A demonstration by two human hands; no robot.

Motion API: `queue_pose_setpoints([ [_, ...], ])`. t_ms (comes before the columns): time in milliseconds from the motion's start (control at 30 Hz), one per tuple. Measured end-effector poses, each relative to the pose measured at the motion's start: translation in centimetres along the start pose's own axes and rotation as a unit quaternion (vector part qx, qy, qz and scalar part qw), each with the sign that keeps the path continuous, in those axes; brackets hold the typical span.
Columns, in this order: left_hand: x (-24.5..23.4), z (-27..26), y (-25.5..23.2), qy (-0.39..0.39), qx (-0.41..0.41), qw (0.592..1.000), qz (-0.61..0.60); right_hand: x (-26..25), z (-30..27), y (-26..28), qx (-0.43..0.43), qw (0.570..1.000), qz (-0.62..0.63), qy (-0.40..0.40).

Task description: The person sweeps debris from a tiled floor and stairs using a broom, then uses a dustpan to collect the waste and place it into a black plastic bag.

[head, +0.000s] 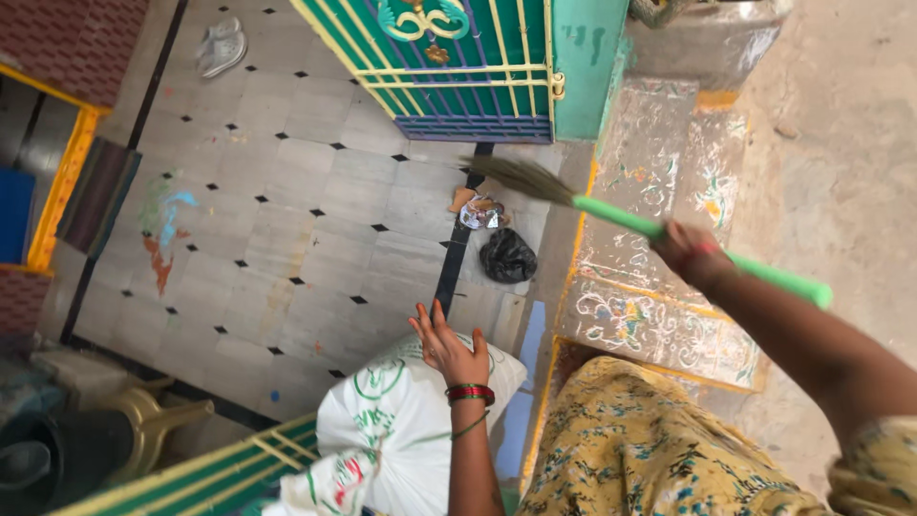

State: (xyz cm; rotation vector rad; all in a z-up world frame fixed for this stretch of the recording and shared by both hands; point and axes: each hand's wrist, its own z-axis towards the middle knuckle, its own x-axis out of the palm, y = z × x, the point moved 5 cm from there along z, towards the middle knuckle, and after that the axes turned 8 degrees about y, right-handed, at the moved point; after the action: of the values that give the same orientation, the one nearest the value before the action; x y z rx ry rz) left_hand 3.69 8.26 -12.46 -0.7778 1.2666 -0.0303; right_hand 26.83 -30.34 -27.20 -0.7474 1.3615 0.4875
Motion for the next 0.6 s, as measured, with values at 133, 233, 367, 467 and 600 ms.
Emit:
queue_pose_setpoints([
  [133,0.7,1.6,1.4,0.024,0.001,1.000,-0.003,2.0,13.3,0.1,0.057,0.976,0.015,0.212],
  [233,0.9,2.2,2.4,0.047,-0.001,0.999,0.007,4.1,19.8,1.3,0.137,0.919,0.080,0.361],
  [367,1.0,3.1,4.1,0.066,-0.010,0.998,0.014,8.5,19.2,4.1,0.091,0.934,0.018,0.346],
  [467,1.0,2.9,5.0,0.068,-0.009,0.998,0.007,9.7,13.2,2.9,0.137,0.943,0.164,0.256],
  [600,1.7,4.1,4.3,0.075,-0.003,0.997,-0.017,8.4,3.6,-0.4,0.237,0.892,0.263,0.282],
])
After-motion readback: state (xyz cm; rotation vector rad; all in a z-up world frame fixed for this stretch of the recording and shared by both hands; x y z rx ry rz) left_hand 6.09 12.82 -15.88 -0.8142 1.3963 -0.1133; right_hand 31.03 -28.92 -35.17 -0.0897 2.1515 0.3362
